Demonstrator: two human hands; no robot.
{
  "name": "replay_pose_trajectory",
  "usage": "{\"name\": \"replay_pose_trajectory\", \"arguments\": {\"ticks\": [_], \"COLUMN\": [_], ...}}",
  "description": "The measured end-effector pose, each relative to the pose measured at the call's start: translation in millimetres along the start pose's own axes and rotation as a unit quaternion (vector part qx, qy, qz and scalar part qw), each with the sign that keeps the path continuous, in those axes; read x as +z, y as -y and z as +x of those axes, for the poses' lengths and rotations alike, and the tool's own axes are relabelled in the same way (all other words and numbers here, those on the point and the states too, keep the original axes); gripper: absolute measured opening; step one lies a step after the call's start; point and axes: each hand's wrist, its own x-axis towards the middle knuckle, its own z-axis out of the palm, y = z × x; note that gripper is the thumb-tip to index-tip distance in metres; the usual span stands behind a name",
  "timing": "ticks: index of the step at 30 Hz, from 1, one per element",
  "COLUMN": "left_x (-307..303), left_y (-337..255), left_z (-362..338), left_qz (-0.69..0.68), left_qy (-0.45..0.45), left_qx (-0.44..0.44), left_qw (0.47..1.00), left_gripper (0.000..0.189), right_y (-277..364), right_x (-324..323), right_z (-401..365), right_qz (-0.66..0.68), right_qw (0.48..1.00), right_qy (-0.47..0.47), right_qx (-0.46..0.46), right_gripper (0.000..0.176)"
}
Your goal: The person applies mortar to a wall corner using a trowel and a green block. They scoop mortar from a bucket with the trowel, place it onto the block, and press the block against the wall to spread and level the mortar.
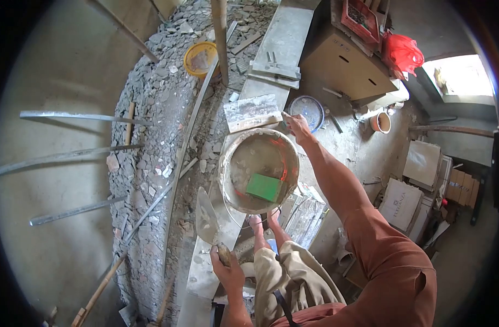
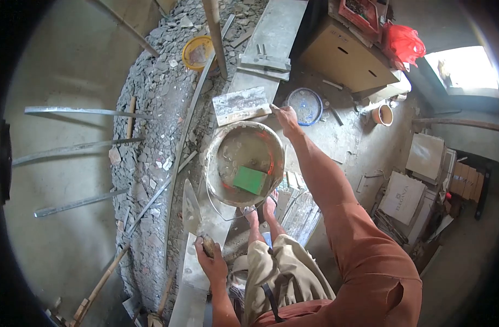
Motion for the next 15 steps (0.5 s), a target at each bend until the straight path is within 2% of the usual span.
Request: {"name": "replay_pose_trajectory", "arguments": {"ticks": [1, 2, 4, 6, 8, 9, 11, 12, 14, 15], "left_x": [1, 2, 4, 4, 5, 5, 2, 1, 2, 1], "left_y": [0, 0, 6, 13, 11, 9, 12, 14, 17, 19], "left_z": [-1, -1, -3, -2, -1, -2, -3, -3, -3, -6], "left_qz": [0.001, -0.014, -0.028, -0.066, -0.056, -0.044, -0.046, -0.049, -0.042, -0.032], "left_qy": [-0.001, -0.005, -0.009, 0.011, 0.005, -0.001, 0.005, 0.010, 0.003, -0.003], "left_qx": [-0.003, -0.001, -0.001, -0.070, -0.051, -0.032, -0.048, -0.061, -0.051, -0.042], "left_qw": [1.000, 1.000, 1.000, 0.995, 0.997, 0.999, 0.998, 0.997, 0.998, 0.999], "left_gripper": [0.050, 0.049, 0.049, 0.048, 0.048, 0.048, 0.048, 0.047, 0.048, 0.048], "right_y": [0, -3, -2, 2, 5, 2, -7, -4, 7, 13], "right_x": [-5, -1, 11, 9, 4, 5, 7, 4, -10, -14], "right_z": [1, 1, -6, -7, -6, -5, -2, -4, -10, -6], "right_qz": [0.040, 0.038, -0.001, 0.018, 0.068, 0.066, 0.234, 0.233, 0.305, 0.342], "right_qw": [0.995, 0.995, 0.998, 0.998, 0.990, 0.990, 0.966, 0.967, 0.933, 0.917], "right_qy": [0.090, 0.091, 0.030, 0.050, 0.119, 0.120, 0.108, 0.107, 0.183, 0.192], "right_qx": [0.000, 0.002, -0.050, -0.044, 0.029, 0.030, -0.001, 0.000, -0.051, -0.068], "right_gripper": [0.028, 0.028, 0.031, 0.028, 0.020, 0.020, 0.010, 0.010, 0.007, 0.003]}}
